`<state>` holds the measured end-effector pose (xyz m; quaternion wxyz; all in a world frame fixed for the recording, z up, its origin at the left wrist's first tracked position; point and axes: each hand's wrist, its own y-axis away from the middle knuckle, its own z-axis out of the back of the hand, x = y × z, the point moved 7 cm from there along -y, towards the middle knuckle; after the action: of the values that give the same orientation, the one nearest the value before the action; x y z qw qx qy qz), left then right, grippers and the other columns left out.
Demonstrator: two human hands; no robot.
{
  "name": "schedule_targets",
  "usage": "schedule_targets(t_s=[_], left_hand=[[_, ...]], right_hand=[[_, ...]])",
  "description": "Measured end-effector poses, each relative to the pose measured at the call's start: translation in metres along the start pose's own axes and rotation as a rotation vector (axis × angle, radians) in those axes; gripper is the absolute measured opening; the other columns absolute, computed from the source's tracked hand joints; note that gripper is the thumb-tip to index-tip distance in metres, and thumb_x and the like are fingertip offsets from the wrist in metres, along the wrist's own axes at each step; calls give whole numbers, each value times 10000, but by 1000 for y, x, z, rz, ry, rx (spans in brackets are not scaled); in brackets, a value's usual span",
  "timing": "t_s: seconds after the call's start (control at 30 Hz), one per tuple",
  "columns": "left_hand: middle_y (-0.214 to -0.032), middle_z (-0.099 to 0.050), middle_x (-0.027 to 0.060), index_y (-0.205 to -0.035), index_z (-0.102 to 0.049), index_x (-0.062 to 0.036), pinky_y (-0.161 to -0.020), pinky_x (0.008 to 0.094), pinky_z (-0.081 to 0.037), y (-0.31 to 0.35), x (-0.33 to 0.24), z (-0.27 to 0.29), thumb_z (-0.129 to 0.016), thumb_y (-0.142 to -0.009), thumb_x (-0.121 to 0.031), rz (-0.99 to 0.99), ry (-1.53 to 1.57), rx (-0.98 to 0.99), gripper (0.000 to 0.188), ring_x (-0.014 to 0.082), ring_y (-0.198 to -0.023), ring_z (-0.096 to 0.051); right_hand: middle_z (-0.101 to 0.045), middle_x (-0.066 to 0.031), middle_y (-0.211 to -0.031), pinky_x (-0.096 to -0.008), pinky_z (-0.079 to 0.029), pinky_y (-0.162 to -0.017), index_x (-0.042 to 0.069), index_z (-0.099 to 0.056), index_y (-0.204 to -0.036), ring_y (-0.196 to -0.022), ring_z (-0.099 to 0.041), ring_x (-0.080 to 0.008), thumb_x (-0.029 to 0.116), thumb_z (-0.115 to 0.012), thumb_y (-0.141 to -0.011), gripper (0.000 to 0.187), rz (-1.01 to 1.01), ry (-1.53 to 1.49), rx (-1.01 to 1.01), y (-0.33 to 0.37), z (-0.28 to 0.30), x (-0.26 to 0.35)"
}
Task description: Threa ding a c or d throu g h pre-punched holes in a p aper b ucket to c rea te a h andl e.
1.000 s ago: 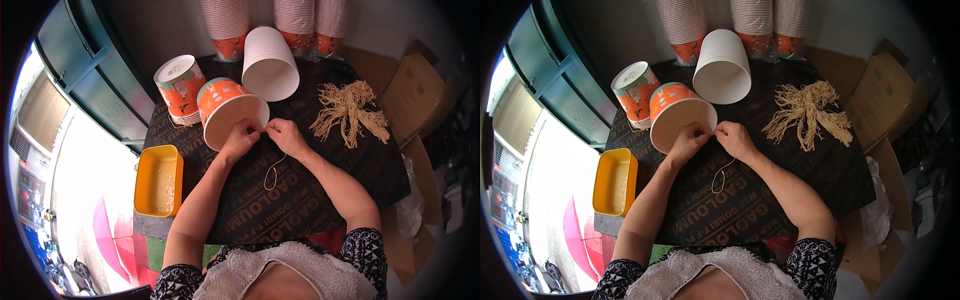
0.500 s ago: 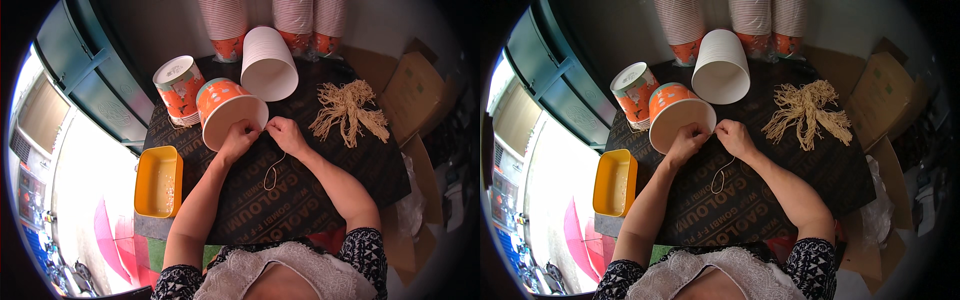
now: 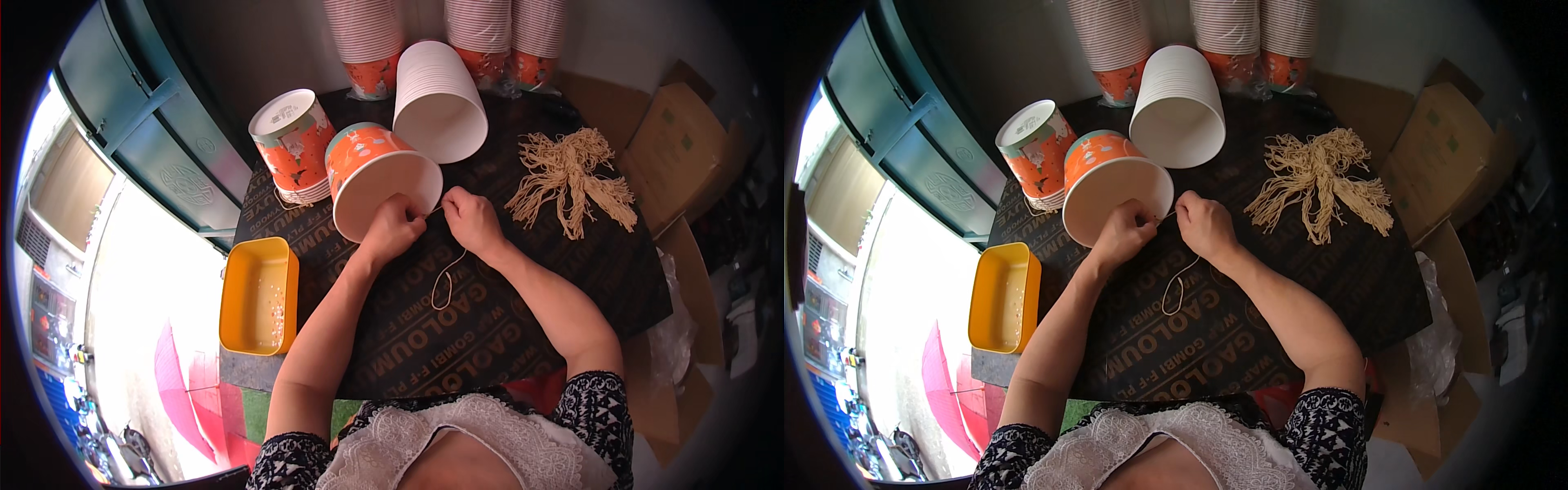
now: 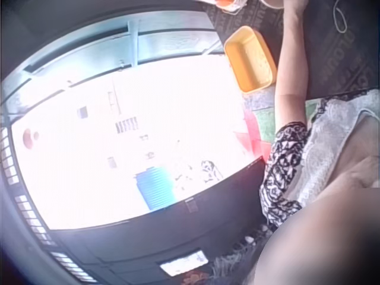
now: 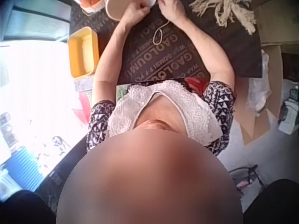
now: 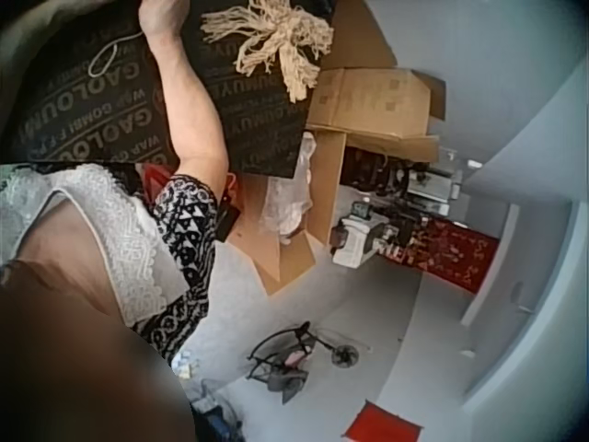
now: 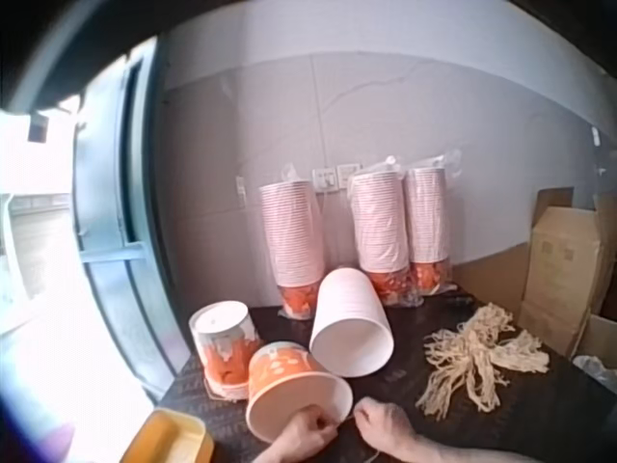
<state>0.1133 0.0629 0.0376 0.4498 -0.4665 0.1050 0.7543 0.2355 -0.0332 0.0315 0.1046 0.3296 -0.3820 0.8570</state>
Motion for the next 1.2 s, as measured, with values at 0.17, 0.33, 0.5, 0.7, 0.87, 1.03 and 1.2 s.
schedule_targets(t_s=[0.17,0.33,0.5,0.7,0.87,1.03,1.2], left_hand=[[-734,-618,211,-718,-625,42,-661,383,-491,2,-7,-1,-617,-670,-31,-140,-89,-40,88,314,-698,-615],[-755,-594,267,-697,-622,61,-671,439,-490,2,-10,-5,-578,-664,-13,-218,-254,-40,93,412,-744,-600],[-781,-596,287,-700,-621,79,-686,458,-496,0,-7,-7,-551,-661,-1,-181,-324,36,114,439,-759,-601],[-789,-597,297,-704,-624,82,-690,459,-498,-1,-5,-3,-544,-673,-6,-213,-315,-15,123,440,-761,-604],[-797,-596,303,-736,-635,83,-699,461,-500,-3,-7,-6,-547,-691,-19,-59,-313,66,142,438,-780,-612],[-805,-612,297,-755,-632,80,-670,470,-511,3,-1,-9,-570,-701,-36,-194,-385,-18,143,447,-723,-616],[-824,-602,302,-775,-621,77,-685,472,-515,11,-1,-20,-559,-715,-33,-144,-498,12,140,441,-728,-619]], right_hand=[[-630,-185,-668,-476,-497,-556,39,-546,-841,-650,-635,-387,107,-561,-877,79,95,184,34,2,2,12],[-626,-199,-662,-484,-496,-549,25,-530,-831,-649,-633,-401,95,-540,-883,87,79,273,78,-1,5,8],[-618,-215,-650,-486,-502,-559,6,-526,-819,-654,-635,-406,70,-520,-875,86,92,317,114,-2,3,10],[-605,-224,-643,-514,-475,-546,13,-508,-819,-651,-616,-421,90,-541,-882,105,107,310,111,-5,1,9],[-630,-224,-715,-479,-507,-616,-5,-579,-803,-715,-646,-391,126,-556,-858,145,48,228,169,-10,5,-5],[-635,-223,-748,-449,-509,-629,-9,-649,-776,-741,-638,-401,248,-606,-827,265,-93,-39,244,-13,-3,4],[-627,-240,-750,-445,-505,-632,-18,-650,-754,-764,-637,-399,268,-583,-834,304,-169,70,264,-17,-14,-9]])
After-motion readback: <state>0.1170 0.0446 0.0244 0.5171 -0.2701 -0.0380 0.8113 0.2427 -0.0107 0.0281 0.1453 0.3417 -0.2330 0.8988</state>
